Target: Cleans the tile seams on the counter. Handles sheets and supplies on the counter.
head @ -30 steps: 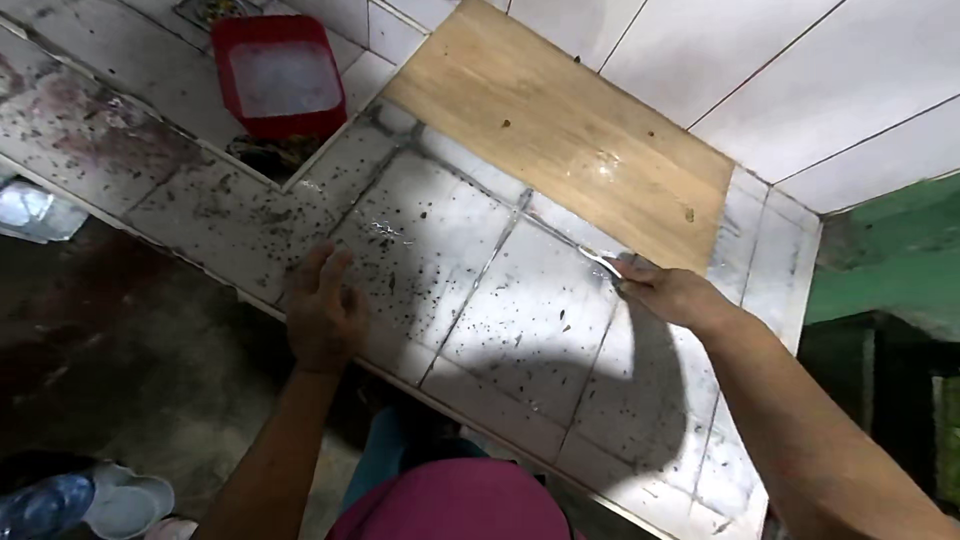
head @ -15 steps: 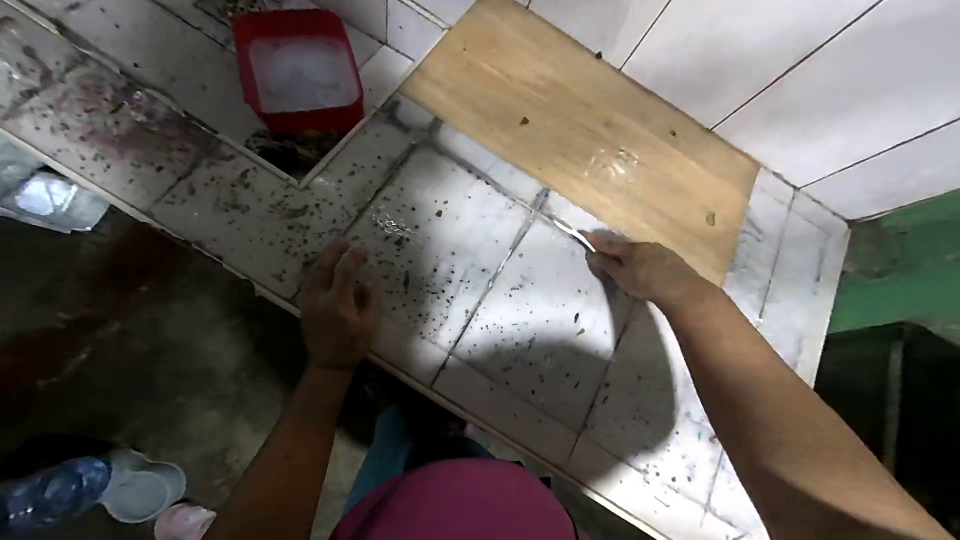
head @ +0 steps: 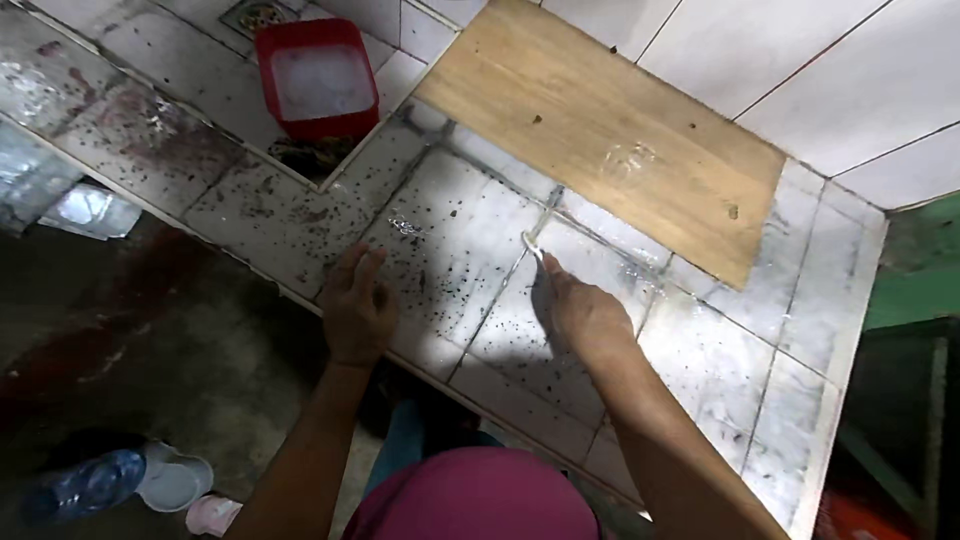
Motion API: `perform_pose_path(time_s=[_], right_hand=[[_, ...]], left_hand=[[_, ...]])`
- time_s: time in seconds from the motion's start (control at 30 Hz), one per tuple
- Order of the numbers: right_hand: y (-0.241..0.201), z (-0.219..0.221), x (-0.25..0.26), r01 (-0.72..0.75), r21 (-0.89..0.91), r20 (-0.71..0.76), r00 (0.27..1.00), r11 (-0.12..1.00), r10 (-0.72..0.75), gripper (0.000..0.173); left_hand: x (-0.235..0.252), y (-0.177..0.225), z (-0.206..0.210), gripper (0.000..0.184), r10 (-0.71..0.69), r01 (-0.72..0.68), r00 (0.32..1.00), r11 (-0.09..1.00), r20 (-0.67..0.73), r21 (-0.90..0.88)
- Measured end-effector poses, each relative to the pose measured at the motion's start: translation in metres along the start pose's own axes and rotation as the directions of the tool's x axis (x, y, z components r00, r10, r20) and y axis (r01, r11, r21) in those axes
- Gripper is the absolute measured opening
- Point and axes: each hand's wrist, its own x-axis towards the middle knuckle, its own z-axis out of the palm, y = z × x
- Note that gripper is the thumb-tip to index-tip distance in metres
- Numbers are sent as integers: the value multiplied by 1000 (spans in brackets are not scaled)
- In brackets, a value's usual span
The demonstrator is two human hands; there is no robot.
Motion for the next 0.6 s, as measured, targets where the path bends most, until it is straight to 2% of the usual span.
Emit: perform_pose_path(time_s=[0.1, 0.2, 0.3, 0.43, 0.53, 0.6], right_hand=[[6, 4, -5, 24, -23, 50, 998, 999, -23, 52], [16, -10, 22, 29, -27, -20, 999, 999, -30, 47], [17, -21, 47, -13, -55, -26, 1000, 998, 11, 48], [18, -1, 17, 13, 59, -16, 1000, 998, -13, 49], [21, 21, -13, 78, 55, 23, 997, 995, -80, 50], [20, 20, -23, 86, 8, 53, 995, 996, -87, 51]], left_hand=[[0, 0, 0, 38, 11, -10, 1000, 1000, -8, 8], [0, 2, -1, 38, 22, -22, 1000, 1000, -1, 6], [0, 2, -1, 38, 28, -28, 1000, 999, -6, 17], [0, 1, 0, 37, 10, -10, 1000, 1000, -11, 5], [-2, -2, 2, 37, 29, -29, 999, 999, -24, 16], [-1, -4, 4, 36, 40, -39, 999, 999, -37, 20]])
